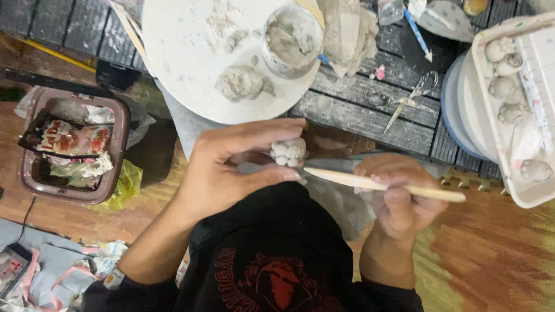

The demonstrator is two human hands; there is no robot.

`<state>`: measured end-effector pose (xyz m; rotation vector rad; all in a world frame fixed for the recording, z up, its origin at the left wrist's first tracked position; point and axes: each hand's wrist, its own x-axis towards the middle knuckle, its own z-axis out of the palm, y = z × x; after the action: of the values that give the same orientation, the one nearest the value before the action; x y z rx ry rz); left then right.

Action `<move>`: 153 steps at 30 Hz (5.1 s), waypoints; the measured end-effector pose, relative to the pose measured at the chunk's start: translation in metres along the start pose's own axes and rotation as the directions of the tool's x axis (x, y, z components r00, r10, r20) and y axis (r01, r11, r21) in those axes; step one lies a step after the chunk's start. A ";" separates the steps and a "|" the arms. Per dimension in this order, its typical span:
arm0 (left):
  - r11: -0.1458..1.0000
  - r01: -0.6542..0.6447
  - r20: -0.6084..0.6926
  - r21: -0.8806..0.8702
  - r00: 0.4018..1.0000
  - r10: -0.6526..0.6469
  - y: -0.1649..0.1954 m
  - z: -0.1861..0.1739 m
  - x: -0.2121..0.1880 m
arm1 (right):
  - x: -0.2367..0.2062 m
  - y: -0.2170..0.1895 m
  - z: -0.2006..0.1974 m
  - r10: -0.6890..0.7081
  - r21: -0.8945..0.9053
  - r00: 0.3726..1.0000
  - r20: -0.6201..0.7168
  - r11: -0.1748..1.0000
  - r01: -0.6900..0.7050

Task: The person shapes a small clay object using their hands and a wooden sculpting tool. They add small pieces of clay to the object and refine its surface details. The person places the finished piece into a container with other similar clay objects.

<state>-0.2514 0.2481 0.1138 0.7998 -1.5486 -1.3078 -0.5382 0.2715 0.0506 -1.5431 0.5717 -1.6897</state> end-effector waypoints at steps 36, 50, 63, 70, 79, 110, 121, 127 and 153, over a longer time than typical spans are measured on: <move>0.907 -0.270 -0.064 0.324 0.950 0.306 0.033 0.026 -0.006 | -0.001 -0.060 0.008 -0.084 -0.172 0.996 0.017 0.981 0.086; 0.816 -0.293 0.008 0.497 0.943 0.334 0.044 0.027 -0.012 | -0.004 -0.054 0.011 -0.203 -0.190 0.974 0.097 0.957 0.218; 0.816 -0.272 0.007 0.511 0.950 0.312 0.042 0.030 -0.016 | 0.049 -0.103 0.050 -0.038 -0.467 0.956 0.292 0.866 0.178; 0.863 -0.267 -0.011 0.429 0.954 0.301 0.043 0.031 -0.016 | 0.061 -0.116 0.047 0.133 -0.423 0.941 0.313 0.906 0.012; 0.852 -0.268 0.006 0.451 0.955 0.297 0.045 0.031 -0.015 | -0.003 -0.103 0.009 0.087 -0.473 0.942 0.325 0.877 0.082; 0.929 0.044 0.033 -0.367 0.999 -0.034 0.025 0.033 -0.019 | -0.005 -0.057 0.011 -0.255 -0.276 0.949 0.184 0.914 0.299; 0.762 0.179 0.136 -0.622 0.983 -0.120 0.017 0.029 -0.018 | 0.014 -0.064 0.010 -0.131 -0.100 0.989 -0.062 0.987 0.124; 0.811 0.157 0.127 -0.564 0.987 -0.103 0.017 0.032 -0.018 | -0.007 -0.063 0.006 -0.060 -0.136 0.997 -0.056 0.989 0.052; 0.955 -0.047 -0.008 -0.293 0.999 0.047 0.029 0.034 -0.020 | 0.016 -0.080 -0.005 -0.002 -0.035 0.917 0.399 0.999 0.018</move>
<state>-0.2730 0.2854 0.1366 0.5723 -1.3232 -1.4587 -0.5611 0.3070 0.1209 -1.8561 0.3812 -1.3198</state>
